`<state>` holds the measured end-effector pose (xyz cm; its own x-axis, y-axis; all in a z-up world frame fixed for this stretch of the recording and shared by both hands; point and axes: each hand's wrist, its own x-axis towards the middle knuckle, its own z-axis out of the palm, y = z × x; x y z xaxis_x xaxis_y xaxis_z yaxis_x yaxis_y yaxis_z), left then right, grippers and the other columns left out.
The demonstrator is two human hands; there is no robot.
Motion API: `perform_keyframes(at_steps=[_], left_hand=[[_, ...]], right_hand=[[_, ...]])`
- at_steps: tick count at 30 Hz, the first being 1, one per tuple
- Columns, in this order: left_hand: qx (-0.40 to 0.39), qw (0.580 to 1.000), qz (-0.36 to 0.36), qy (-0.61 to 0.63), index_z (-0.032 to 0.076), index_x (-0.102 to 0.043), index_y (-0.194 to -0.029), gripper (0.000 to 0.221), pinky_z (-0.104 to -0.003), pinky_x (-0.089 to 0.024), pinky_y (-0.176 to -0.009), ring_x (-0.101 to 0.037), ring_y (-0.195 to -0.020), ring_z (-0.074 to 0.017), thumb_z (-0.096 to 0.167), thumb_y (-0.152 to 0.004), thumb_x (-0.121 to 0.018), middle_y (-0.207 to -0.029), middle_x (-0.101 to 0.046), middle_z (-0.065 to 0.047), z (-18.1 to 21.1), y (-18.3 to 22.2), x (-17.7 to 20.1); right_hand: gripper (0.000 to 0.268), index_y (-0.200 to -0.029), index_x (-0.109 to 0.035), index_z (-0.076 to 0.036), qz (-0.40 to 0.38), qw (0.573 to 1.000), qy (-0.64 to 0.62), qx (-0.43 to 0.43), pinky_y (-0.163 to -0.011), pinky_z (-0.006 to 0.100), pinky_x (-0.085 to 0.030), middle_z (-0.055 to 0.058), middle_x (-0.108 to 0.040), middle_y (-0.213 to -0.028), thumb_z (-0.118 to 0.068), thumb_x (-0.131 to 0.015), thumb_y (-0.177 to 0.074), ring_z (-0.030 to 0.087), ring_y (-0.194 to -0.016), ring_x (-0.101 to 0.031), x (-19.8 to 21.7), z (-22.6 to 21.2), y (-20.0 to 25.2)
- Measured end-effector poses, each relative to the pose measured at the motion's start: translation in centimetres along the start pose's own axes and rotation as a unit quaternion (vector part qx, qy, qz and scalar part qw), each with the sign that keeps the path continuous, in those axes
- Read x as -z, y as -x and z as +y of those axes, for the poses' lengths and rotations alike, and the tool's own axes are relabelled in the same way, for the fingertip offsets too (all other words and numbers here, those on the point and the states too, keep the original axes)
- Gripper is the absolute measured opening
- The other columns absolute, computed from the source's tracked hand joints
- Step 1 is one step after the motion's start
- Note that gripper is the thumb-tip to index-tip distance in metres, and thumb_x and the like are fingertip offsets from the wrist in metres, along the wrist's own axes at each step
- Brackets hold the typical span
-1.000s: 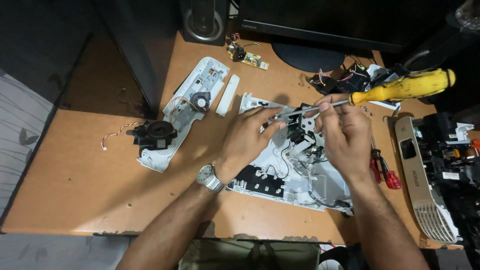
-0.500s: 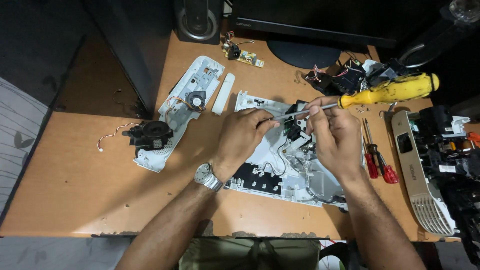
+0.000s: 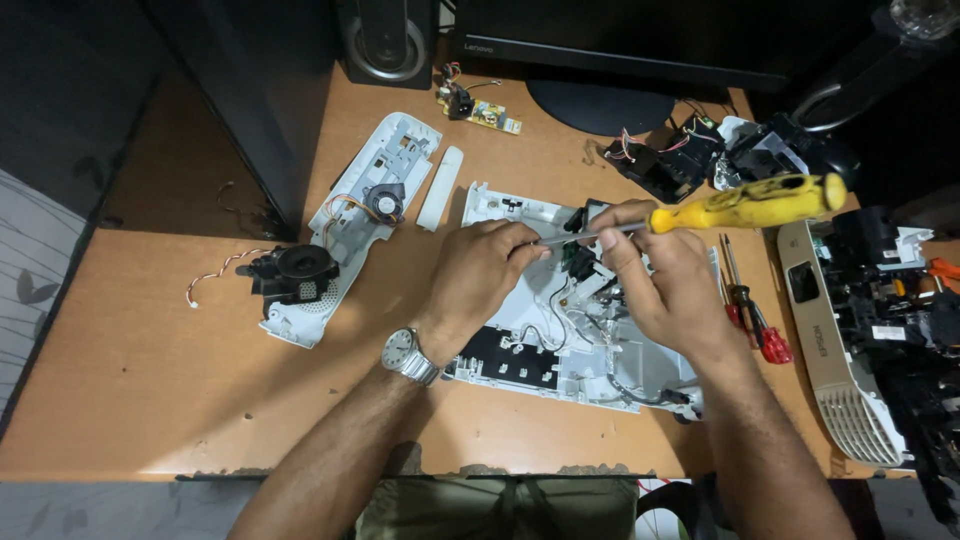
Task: Disassembling a projector to remove internal components and mounting brackets.
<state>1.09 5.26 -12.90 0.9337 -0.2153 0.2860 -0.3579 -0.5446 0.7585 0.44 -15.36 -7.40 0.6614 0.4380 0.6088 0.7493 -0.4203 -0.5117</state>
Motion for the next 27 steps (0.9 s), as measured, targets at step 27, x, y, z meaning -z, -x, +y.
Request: perform_keyframes(at_steps=[27], left_hand=[[-0.171,0.982,0.069,-0.036,0.005,-0.074,-0.117,0.039,-0.027,-0.046,-0.047,-0.06,-0.046,-0.017,0.038,-0.099,-0.065,-0.048,-0.061,-0.004,0.9,0.9,0.1]], right_hand=[[0.012,-0.094,-0.063,0.002,0.056,0.992,0.093,-0.072,-0.052,0.032,-0.049,0.012,-0.07,-0.072,0.0,-0.057,-0.104,0.024,-0.052,-0.063,5.8,1.9,6.2]])
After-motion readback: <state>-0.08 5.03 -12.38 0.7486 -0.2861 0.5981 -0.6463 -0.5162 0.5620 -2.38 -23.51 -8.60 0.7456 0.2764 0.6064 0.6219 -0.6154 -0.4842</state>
